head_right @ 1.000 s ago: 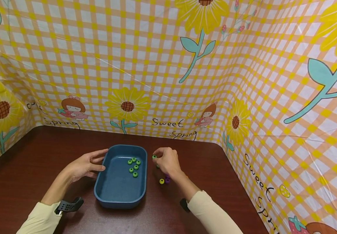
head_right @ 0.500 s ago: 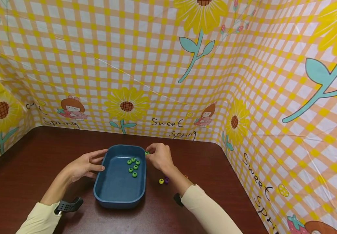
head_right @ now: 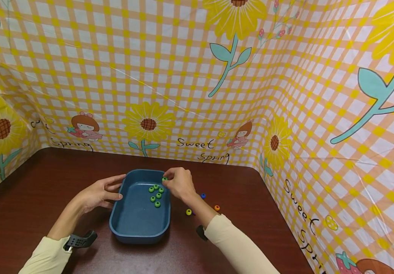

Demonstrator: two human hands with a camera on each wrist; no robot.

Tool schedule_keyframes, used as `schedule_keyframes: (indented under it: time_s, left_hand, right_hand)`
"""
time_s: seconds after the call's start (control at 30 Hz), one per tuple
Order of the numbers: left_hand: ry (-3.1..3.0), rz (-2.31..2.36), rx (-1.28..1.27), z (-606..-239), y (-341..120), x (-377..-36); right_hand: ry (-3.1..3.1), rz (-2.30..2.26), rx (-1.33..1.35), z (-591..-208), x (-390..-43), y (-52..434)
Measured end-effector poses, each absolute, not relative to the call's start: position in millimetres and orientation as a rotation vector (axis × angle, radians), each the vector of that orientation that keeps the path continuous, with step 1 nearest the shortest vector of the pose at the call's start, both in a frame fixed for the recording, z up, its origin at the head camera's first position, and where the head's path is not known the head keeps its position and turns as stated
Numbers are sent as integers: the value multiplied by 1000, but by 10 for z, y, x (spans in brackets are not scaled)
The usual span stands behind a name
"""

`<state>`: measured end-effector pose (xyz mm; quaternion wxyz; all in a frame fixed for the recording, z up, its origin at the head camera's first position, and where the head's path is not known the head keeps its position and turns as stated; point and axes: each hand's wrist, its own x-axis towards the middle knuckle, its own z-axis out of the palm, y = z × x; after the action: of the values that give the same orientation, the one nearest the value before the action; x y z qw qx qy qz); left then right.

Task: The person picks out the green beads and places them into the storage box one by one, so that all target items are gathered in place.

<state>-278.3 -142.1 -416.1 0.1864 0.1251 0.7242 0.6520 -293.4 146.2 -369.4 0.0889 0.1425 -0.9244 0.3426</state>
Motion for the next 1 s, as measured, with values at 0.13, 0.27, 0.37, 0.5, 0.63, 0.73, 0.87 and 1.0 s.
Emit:
schedule_keyframes:
  time_s: [0.13,0.27,0.37,0.5,0.63,0.73,0.87,1.0]
  left_hand:
    - [2042,1835,346,-4162,-1422,-2786]
    - [2045,1836,352,-4162,-1423,-2790]
    - [2044,1837,361,-4162,-1425,-2795]
    - [2041,1837,372,-4158,-1427,-2800]
    - [2048,1833,370,-4155,-1426,-2798]
    - [2049,1835,363,-4156,-1424,-2793]
    - [2041,1841,355,-4160,-1420,-2787]
    - [2042,1842,353,-4164,-1417,-2784]
  right_hand:
    - [-2753,1046,441,-3697,-2941,1412]
    - [-2759,1060,463,-3700,-2940,1363]
    - [-2764,1045,466,-3711,-2945,1332]
    - [-2771,1042,465,-3727,-2955,1290]
    - [-2771,1054,480,-3749,-2967,1247]
    - [-2763,1059,494,-3764,-2976,1218]
    - [-2755,1069,492,-3782,-2986,1186]
    - [-2759,1083,460,-3822,-3008,1170]
